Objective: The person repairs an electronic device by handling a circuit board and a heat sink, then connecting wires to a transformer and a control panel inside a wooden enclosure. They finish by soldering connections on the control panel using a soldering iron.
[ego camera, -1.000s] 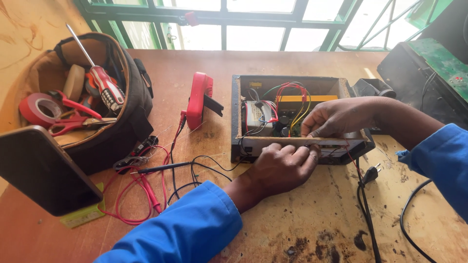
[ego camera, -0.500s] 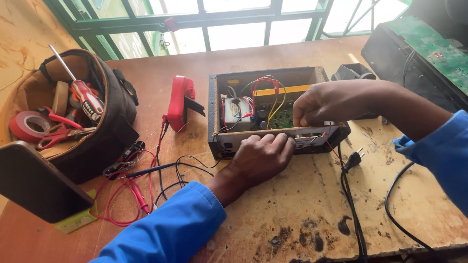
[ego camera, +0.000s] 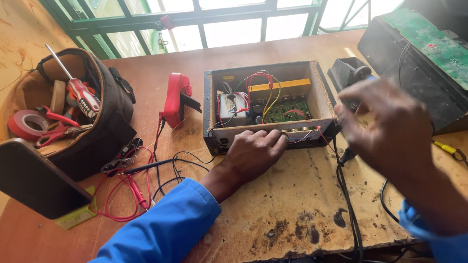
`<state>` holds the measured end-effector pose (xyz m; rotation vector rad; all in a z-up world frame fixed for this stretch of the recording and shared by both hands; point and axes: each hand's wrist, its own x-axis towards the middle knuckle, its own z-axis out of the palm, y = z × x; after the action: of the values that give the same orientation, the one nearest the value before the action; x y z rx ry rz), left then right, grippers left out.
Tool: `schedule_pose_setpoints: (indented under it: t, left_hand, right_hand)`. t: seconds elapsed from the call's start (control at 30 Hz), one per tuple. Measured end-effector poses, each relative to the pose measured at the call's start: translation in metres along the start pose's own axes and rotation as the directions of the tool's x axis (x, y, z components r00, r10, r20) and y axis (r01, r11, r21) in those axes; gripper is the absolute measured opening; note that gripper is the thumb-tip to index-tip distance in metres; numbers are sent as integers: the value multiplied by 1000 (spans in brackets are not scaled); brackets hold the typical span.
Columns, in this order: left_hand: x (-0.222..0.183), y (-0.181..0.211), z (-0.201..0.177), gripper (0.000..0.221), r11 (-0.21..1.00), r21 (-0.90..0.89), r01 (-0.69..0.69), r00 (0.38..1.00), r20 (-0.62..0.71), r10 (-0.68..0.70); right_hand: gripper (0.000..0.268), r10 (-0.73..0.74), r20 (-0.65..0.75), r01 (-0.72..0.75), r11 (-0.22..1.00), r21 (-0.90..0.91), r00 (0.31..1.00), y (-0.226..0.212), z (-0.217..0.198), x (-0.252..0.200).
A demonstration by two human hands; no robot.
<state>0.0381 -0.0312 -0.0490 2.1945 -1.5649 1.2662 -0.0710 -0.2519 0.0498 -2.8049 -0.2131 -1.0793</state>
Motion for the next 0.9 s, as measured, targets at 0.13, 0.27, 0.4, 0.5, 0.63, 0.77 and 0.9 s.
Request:
schedule_pose_setpoints:
  t: [0.13,0.27,0.4,0.5,0.63,0.77,0.9]
  left_hand:
    - [-8,0,-2,18,999,-46,-17,999,31,18]
    - [-18,4,-6,16,975,-211,65,976,217,-18]
    - [-27,9,-18,18,905,-378,193,938,343,-56]
    - [-31,14,-23,17,894,-374,246,941,312,-129]
    - [-29,15,-39,8,844,-466,267,955,243,-167]
    - [-27,15,-58,17,748,-575,331,941,264,-213]
    - [-34,14,-69,16,610,-629,483,875,323,-360]
  right_hand:
    - [8,-79,64,53,941,333,995,-47,6,-17]
    - [25,1,210,-68,948,311,978,-46,42,-28]
    - [19,160,252,-203,967,156,954,-46,67,-30]
    - [22,107,147,-88,987,-132,983,-41,94,-47]
    - [11,146,95,-127,974,-187,985,-47,106,-48]
    - [10,180,63,-181,983,15,982,-56,95,-44]
    - [16,322,251,-393,860,327,913,-85,58,-38]
